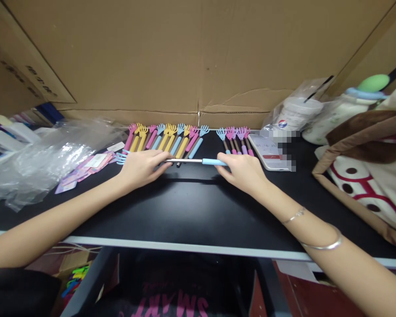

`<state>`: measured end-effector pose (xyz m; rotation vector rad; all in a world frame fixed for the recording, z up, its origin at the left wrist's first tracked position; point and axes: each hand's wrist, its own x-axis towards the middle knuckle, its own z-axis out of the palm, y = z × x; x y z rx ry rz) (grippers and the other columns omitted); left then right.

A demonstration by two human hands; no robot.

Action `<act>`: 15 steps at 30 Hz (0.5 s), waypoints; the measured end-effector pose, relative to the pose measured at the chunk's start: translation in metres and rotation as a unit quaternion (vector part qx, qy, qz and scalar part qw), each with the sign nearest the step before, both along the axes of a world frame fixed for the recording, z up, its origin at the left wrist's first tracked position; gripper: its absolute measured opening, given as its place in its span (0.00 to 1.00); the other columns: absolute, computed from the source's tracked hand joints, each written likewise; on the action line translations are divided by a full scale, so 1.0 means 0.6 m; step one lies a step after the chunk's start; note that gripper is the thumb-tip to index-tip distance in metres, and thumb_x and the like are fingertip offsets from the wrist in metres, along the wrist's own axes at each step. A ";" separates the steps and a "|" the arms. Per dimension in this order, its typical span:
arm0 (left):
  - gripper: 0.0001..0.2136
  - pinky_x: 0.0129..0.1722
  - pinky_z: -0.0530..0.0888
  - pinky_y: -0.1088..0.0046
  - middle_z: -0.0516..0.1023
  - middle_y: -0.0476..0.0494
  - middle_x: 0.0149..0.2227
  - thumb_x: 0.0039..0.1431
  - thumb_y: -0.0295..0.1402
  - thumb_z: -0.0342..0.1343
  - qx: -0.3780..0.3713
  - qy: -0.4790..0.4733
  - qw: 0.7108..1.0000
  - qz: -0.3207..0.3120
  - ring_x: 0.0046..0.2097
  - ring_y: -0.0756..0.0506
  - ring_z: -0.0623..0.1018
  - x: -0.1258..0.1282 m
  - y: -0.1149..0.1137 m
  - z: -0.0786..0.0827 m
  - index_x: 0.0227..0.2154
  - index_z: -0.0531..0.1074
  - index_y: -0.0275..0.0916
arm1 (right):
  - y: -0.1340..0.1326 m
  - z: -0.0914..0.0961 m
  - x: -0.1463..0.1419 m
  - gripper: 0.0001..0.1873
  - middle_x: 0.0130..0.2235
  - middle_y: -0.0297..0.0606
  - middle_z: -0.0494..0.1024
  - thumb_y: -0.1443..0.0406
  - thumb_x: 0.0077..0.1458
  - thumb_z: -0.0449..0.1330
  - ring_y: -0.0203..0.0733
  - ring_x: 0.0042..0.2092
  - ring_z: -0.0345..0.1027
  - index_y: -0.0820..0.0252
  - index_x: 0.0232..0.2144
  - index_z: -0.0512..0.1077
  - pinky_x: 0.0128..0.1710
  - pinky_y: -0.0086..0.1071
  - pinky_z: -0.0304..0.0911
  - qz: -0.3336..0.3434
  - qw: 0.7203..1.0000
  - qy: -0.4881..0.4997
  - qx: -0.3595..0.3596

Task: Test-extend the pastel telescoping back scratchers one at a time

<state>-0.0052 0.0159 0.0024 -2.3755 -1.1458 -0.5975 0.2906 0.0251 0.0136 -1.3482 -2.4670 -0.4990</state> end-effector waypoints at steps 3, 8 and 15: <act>0.13 0.22 0.56 0.74 0.80 0.48 0.33 0.68 0.39 0.45 -0.009 0.000 1.000 0.003 0.32 0.48 0.78 0.000 -0.001 0.000 0.39 0.73 0.41 | -0.001 -0.001 -0.001 0.14 0.24 0.34 0.75 0.58 0.60 0.50 0.36 0.25 0.64 0.56 0.27 0.68 0.23 0.29 0.41 0.001 1.000 -0.001 0.002; 0.13 0.22 0.57 0.75 0.80 0.47 0.33 0.68 0.39 0.44 -0.022 -0.003 1.000 0.004 0.32 0.48 0.77 0.001 -0.003 0.001 0.39 0.73 0.41 | -0.002 0.000 -0.002 0.14 0.24 0.34 0.75 0.58 0.60 0.50 0.36 0.25 0.65 0.56 0.26 0.68 0.23 0.29 0.42 0.004 1.000 -0.008 0.004; 0.14 0.21 0.57 0.75 0.81 0.47 0.34 0.68 0.40 0.44 -0.039 0.005 0.999 0.015 0.31 0.48 0.78 0.000 -0.004 -0.002 0.39 0.72 0.41 | -0.002 -0.004 0.000 0.14 0.24 0.34 0.76 0.59 0.60 0.51 0.37 0.25 0.65 0.56 0.26 0.68 0.24 0.29 0.43 0.008 1.000 -0.014 0.016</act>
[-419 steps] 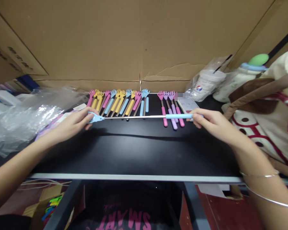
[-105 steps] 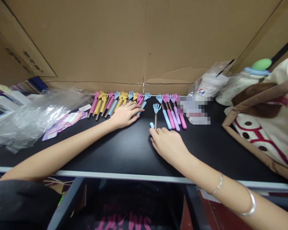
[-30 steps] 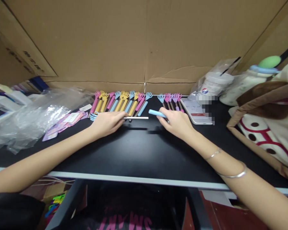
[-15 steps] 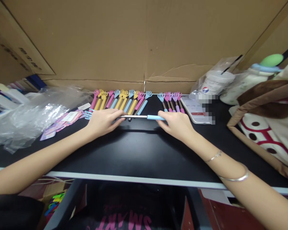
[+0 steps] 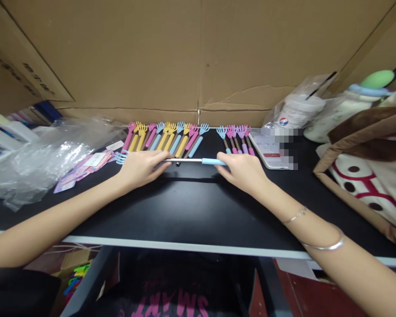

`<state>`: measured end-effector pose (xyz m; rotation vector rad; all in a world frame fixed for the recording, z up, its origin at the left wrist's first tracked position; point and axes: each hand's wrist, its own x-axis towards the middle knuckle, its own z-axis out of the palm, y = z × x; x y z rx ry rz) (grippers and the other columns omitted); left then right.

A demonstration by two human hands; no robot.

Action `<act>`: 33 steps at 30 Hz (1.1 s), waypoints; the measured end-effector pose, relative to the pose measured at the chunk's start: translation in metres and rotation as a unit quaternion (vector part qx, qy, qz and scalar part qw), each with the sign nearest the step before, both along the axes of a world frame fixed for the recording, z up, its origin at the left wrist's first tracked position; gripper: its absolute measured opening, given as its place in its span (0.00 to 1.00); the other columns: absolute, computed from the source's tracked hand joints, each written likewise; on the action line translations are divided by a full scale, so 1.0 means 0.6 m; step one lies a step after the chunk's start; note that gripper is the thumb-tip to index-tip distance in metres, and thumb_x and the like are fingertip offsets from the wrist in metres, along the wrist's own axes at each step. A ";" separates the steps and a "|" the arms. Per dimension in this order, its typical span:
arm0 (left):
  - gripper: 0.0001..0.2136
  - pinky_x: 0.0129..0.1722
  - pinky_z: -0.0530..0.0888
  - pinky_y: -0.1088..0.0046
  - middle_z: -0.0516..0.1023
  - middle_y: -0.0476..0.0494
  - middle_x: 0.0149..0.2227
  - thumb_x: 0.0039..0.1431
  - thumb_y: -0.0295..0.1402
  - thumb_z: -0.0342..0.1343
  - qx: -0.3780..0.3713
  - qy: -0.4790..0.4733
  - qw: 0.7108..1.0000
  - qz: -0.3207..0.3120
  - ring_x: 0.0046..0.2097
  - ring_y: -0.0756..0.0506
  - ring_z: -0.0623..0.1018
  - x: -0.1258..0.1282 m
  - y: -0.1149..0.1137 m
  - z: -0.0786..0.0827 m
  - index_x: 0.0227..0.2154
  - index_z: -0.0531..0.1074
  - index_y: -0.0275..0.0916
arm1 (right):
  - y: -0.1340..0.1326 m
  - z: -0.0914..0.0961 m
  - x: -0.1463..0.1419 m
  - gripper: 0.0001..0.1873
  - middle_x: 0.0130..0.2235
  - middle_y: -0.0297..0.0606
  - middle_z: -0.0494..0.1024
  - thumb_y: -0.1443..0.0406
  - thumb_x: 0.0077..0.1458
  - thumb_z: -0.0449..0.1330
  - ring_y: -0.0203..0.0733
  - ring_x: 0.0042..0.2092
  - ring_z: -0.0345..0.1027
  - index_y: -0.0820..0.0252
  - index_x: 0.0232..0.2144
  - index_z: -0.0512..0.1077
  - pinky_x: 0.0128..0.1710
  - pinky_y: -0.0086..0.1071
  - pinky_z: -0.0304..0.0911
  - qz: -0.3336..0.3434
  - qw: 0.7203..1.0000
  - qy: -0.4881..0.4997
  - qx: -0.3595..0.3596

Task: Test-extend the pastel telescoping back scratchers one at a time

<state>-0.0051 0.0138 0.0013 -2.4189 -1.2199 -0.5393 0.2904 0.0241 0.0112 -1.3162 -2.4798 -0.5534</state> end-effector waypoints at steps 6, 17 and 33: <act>0.13 0.22 0.59 0.75 0.81 0.47 0.35 0.68 0.39 0.43 -0.012 0.001 1.000 -0.004 0.32 0.47 0.78 -0.001 -0.001 -0.002 0.40 0.72 0.41 | -0.003 0.003 -0.002 0.14 0.25 0.35 0.76 0.59 0.60 0.50 0.37 0.25 0.65 0.56 0.26 0.68 0.24 0.30 0.43 -0.003 1.000 -0.007 -0.006; 0.13 0.23 0.61 0.76 0.82 0.48 0.36 0.68 0.39 0.43 -0.005 0.010 0.999 -0.046 0.33 0.47 0.80 -0.005 0.005 -0.004 0.39 0.72 0.41 | -0.003 0.008 0.000 0.13 0.23 0.34 0.73 0.59 0.59 0.50 0.36 0.24 0.64 0.57 0.26 0.67 0.23 0.29 0.40 0.011 0.999 -0.031 -0.033; 0.14 0.27 0.66 0.75 0.81 0.47 0.34 0.69 0.39 0.40 -0.136 -0.031 0.990 -0.025 0.32 0.46 0.80 0.003 0.000 -0.008 0.43 0.70 0.41 | 0.000 0.006 0.002 0.19 0.24 0.34 0.74 0.52 0.63 0.47 0.38 0.25 0.65 0.56 0.30 0.68 0.24 0.29 0.46 0.014 0.997 0.005 -0.081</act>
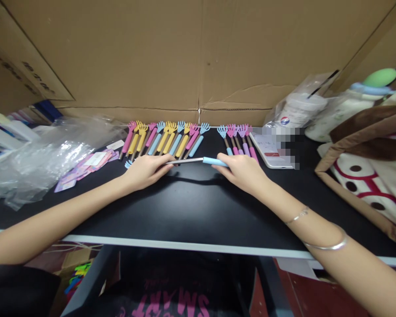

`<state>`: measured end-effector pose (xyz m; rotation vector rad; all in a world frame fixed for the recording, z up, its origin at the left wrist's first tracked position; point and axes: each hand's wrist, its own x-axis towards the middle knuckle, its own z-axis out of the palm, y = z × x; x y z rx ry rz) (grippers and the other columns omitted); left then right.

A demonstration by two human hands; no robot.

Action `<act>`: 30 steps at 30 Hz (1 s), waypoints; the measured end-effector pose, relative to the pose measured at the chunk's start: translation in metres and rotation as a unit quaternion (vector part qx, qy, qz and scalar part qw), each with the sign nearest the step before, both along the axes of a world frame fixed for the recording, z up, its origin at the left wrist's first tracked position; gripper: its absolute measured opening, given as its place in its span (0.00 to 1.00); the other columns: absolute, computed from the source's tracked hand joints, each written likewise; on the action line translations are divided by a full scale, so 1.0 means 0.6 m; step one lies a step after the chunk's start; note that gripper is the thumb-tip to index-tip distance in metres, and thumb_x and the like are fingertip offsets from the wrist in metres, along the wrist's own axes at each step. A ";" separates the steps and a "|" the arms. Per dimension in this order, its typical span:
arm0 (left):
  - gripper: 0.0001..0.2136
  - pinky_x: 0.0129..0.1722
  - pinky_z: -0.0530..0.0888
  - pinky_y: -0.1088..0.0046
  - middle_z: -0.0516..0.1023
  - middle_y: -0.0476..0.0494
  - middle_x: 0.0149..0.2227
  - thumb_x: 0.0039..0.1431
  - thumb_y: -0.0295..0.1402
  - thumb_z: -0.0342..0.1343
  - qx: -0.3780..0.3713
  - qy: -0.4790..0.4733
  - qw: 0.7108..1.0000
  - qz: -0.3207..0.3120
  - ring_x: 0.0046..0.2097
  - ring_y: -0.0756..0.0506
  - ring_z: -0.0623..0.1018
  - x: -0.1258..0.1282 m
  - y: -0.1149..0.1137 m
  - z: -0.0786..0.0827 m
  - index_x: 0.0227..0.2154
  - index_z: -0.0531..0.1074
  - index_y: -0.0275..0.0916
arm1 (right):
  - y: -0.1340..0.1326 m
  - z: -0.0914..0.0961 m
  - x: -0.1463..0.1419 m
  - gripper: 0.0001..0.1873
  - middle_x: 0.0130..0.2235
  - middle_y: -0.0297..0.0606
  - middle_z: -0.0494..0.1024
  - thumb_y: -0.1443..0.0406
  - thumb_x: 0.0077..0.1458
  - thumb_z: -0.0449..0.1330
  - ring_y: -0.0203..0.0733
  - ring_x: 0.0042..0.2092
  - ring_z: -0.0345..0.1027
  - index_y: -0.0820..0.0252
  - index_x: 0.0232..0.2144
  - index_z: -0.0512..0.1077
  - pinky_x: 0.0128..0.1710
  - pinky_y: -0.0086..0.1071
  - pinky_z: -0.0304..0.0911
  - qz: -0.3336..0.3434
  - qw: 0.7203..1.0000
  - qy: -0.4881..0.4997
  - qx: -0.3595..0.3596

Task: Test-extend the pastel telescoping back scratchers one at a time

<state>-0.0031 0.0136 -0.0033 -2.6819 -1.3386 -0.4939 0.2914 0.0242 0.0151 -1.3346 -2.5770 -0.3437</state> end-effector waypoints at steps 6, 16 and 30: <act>0.14 0.27 0.66 0.76 0.82 0.47 0.36 0.69 0.38 0.42 0.015 0.015 1.000 -0.002 0.33 0.46 0.80 -0.001 0.000 -0.001 0.43 0.71 0.42 | -0.002 0.002 0.004 0.19 0.26 0.36 0.76 0.54 0.63 0.46 0.38 0.24 0.65 0.56 0.28 0.69 0.24 0.31 0.43 -0.007 0.997 -0.034 0.062; 0.15 0.23 0.63 0.76 0.81 0.45 0.34 0.68 0.39 0.43 0.105 0.050 0.993 -0.016 0.31 0.47 0.79 -0.007 0.002 0.006 0.42 0.74 0.42 | -0.006 0.004 0.003 0.16 0.27 0.36 0.77 0.58 0.62 0.48 0.37 0.26 0.67 0.56 0.29 0.71 0.23 0.30 0.41 -0.001 0.995 -0.075 0.072; 0.15 0.24 0.60 0.74 0.78 0.48 0.28 0.68 0.40 0.45 0.205 0.014 0.978 -0.023 0.32 0.48 0.76 -0.010 0.000 0.013 0.45 0.77 0.46 | -0.001 -0.001 -0.005 0.16 0.23 0.33 0.71 0.53 0.62 0.49 0.40 0.27 0.67 0.54 0.29 0.67 0.24 0.29 0.47 -0.009 0.996 0.021 -0.089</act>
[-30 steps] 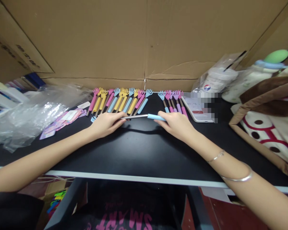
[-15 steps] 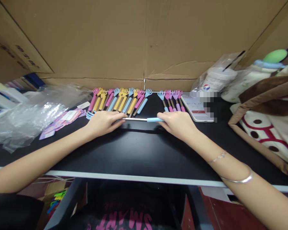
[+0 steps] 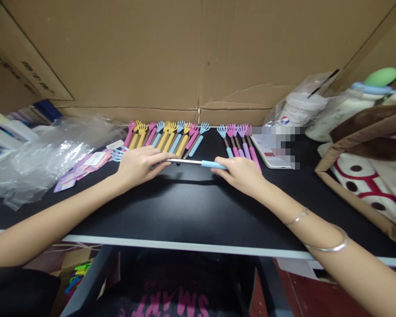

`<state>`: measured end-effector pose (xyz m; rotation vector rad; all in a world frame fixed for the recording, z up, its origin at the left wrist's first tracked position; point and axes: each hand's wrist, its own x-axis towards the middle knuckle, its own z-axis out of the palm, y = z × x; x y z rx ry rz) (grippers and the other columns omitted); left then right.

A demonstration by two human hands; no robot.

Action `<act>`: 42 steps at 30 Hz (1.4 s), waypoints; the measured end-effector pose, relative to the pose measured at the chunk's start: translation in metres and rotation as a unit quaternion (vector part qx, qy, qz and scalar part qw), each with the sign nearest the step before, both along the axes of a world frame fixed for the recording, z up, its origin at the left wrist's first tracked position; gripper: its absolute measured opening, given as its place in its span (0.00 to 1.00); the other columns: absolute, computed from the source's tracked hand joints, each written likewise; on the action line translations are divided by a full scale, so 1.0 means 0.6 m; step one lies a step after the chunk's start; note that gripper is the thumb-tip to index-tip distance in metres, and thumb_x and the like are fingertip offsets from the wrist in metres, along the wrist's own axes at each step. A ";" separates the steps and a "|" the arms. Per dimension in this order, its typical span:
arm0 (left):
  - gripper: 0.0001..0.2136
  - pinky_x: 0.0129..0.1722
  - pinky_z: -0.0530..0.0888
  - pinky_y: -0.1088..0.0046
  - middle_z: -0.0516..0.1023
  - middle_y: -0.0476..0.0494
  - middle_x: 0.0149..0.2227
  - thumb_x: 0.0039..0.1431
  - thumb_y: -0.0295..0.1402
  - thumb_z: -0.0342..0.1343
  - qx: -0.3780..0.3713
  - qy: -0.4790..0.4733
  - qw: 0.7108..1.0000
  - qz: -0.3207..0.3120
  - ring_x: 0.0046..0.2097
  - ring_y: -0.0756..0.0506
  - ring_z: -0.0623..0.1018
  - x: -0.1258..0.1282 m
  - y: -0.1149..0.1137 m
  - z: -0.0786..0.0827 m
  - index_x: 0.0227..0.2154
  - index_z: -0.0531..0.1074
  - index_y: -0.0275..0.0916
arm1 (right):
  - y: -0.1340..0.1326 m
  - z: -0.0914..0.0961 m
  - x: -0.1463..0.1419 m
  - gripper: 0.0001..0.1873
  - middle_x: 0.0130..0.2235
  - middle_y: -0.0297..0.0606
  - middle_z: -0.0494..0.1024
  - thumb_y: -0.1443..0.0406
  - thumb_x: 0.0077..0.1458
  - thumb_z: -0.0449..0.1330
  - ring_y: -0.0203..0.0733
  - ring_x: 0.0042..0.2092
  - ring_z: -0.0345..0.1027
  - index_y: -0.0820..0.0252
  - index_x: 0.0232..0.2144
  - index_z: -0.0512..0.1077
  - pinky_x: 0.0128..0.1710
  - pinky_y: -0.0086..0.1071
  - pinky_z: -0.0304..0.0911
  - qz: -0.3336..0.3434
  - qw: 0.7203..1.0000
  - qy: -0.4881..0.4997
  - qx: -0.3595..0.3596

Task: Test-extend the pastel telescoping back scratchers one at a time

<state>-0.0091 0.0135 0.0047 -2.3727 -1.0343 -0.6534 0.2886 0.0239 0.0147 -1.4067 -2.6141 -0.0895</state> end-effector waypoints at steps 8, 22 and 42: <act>0.16 0.24 0.59 0.72 0.78 0.47 0.27 0.69 0.40 0.44 -0.002 0.003 1.000 0.023 0.33 0.46 0.74 0.003 -0.005 0.007 0.48 0.77 0.49 | 0.004 -0.002 0.002 0.17 0.21 0.32 0.68 0.52 0.61 0.49 0.40 0.26 0.66 0.55 0.29 0.68 0.25 0.28 0.48 0.011 0.999 0.030 -0.040; 0.15 0.25 0.60 0.74 0.81 0.48 0.31 0.69 0.39 0.44 -0.016 -0.015 1.000 0.005 0.34 0.48 0.78 0.003 0.001 -0.006 0.40 0.76 0.43 | -0.005 0.009 0.003 0.23 0.22 0.35 0.72 0.49 0.63 0.44 0.39 0.25 0.65 0.55 0.30 0.71 0.24 0.28 0.47 0.008 0.999 0.000 0.043; 0.17 0.29 0.65 0.76 0.82 0.47 0.35 0.70 0.42 0.40 -0.261 0.027 0.965 0.023 0.34 0.45 0.80 0.002 0.005 0.002 0.45 0.73 0.43 | -0.004 0.002 0.010 0.24 0.27 0.34 0.79 0.49 0.64 0.47 0.35 0.27 0.69 0.56 0.30 0.75 0.22 0.29 0.43 0.058 0.978 -0.007 0.201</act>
